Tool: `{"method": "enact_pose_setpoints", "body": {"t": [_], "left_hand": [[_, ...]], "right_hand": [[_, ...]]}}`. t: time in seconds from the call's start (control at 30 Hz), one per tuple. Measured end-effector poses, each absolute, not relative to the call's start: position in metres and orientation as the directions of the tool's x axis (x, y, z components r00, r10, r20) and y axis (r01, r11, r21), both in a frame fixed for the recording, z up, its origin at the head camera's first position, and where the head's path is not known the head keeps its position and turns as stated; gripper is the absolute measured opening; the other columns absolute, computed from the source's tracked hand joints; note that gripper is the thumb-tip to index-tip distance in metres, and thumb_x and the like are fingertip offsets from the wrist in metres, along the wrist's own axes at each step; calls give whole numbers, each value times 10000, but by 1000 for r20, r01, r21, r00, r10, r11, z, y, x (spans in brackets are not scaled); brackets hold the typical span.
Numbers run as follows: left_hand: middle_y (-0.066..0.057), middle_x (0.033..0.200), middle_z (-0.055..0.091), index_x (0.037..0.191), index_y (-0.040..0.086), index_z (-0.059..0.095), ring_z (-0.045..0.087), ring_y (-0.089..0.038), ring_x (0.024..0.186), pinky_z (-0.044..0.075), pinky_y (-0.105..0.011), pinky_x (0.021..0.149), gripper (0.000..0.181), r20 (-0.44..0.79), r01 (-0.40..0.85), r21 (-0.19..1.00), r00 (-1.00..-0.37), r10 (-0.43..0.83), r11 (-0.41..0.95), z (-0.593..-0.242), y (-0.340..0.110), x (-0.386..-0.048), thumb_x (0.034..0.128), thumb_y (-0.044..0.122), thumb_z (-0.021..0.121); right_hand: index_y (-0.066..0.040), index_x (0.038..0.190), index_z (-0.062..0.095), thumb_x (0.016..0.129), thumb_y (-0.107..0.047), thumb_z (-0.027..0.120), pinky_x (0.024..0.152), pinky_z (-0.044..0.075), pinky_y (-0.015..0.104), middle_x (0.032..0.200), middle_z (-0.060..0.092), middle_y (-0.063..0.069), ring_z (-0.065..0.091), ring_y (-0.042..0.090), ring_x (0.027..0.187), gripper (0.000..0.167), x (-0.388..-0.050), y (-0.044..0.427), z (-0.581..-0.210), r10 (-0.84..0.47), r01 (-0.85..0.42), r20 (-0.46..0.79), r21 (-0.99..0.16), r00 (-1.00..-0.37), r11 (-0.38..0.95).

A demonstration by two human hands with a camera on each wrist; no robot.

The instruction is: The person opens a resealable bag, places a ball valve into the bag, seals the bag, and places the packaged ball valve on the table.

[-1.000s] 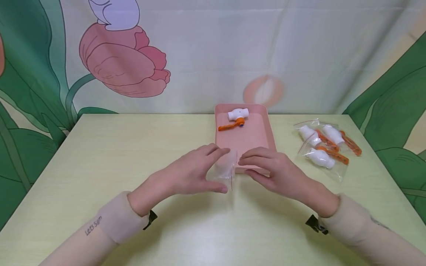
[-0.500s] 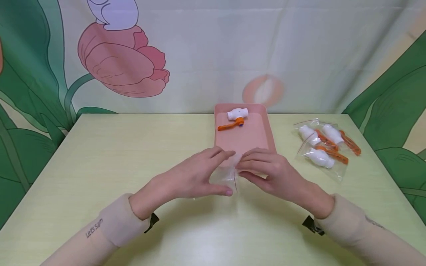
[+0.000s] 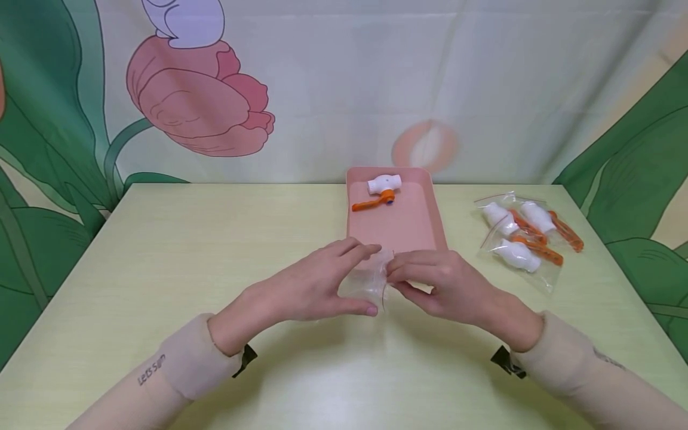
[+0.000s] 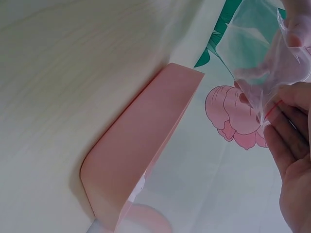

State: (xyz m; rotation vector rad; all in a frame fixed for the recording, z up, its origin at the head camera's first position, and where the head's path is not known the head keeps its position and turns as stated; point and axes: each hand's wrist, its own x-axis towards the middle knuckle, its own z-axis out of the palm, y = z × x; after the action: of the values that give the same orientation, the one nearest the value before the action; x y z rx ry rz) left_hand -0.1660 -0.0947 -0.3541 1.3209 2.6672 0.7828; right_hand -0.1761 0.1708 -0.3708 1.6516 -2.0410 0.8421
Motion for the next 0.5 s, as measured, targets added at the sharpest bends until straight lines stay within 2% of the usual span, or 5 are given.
{"method": "enact_pose_setpoints", "body": {"t": [0.07,0.13,0.27,0.5], "left_hand": [[5,1338,546,1520,44,439,533,-144,1205,449,-318,1035,856,161,722,475,-633,757,503,-354,-95,-166,888,506,785],[4,1357,540,1520,48,440,523,-136,1220,444,-319,1044,848,157,715,484,-638,754,504,-353,-95,-166,892,507,780],[-29,1406,523,1519,49,436,513,-157,1255,438,-338,1062,834,150,701,504,-647,748,505,-352,-96,-167,902,497,773],[-73,1408,531,1498,45,458,540,-204,1242,463,-375,1034,800,171,712,475,-651,740,517,-352,-97,-167,906,480,776]], "right_hand": [[-27,980,756,989,-110,678,919,562,352,1026,743,45,713,220,1002,114,-177,172,-371,-753,-973,620,-190,-221,129],[-24,970,750,931,-24,734,937,555,369,1040,741,59,711,239,1027,42,-178,172,-371,-765,-977,609,-166,-207,132],[-19,965,733,737,133,827,962,542,384,1071,734,84,701,273,1068,290,-179,174,-372,-791,-982,583,-129,-186,136],[23,1066,730,721,184,790,951,547,361,1125,718,105,682,275,1085,385,-179,174,-372,-797,-977,568,-151,-208,148]]}}
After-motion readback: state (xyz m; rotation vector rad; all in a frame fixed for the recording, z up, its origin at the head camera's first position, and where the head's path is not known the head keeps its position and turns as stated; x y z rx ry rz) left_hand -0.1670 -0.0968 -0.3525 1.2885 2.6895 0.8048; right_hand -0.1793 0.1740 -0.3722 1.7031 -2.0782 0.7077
